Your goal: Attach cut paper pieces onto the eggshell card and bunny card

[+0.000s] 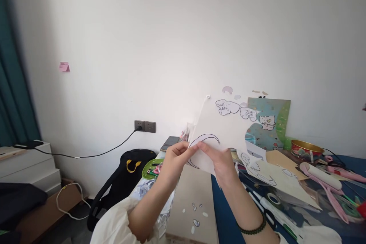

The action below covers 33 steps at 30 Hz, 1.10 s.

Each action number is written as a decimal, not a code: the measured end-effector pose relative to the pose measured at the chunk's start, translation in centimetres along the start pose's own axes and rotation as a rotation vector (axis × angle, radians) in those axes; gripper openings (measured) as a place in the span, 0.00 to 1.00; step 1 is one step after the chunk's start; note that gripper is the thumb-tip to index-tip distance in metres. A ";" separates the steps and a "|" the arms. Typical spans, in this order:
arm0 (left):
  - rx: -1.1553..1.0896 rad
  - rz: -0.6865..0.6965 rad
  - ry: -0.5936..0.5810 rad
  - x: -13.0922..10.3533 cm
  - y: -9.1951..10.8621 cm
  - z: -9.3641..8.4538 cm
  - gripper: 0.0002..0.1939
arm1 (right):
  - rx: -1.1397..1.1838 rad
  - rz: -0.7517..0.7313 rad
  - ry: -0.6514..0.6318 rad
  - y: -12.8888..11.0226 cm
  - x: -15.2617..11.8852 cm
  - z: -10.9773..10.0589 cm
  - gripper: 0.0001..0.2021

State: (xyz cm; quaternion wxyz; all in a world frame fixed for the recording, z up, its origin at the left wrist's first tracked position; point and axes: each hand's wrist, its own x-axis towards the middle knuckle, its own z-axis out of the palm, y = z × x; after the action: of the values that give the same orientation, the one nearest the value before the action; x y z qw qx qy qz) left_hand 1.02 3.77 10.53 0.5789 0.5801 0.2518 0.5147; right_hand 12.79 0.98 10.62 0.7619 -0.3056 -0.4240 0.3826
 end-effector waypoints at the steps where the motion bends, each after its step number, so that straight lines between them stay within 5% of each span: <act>1: 0.094 0.021 -0.014 0.0 0.4 -0.2 0.14 | -0.021 0.000 -0.023 -0.2 0.1 -0.2 0.32; 10: 0.479 -0.057 -0.193 -0.4 3.4 -1.5 0.15 | -0.038 0.095 0.056 1.1 0.3 -0.7 0.20; 14: 0.491 0.047 -0.051 -0.5 3.3 -1.6 0.13 | -0.159 -0.002 0.056 1.2 0.4 -0.8 0.22; 18: 0.478 0.040 -0.076 -0.5 3.3 -1.8 0.14 | -0.306 0.017 0.028 0.6 0.4 -1.0 0.19; 22: 0.492 0.045 -0.090 -0.5 3.5 -1.8 0.12 | -0.226 0.049 0.026 0.7 0.5 -1.3 0.19; 27: 0.386 0.127 -0.124 -0.2 2.9 -2.2 0.12 | -0.155 0.062 -0.157 0.8 0.6 -1.4 0.19; 33: 0.376 0.127 -0.028 0.4 2.0 -2.3 0.15 | -0.141 0.120 -0.131 1.3 1.3 -1.7 0.16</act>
State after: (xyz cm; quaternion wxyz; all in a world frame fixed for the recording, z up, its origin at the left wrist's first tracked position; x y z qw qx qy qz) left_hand -1.51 4.62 12.06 0.4302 0.6999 0.2984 0.4857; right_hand 14.35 2.53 9.33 0.6849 -0.3578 -0.4797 0.4157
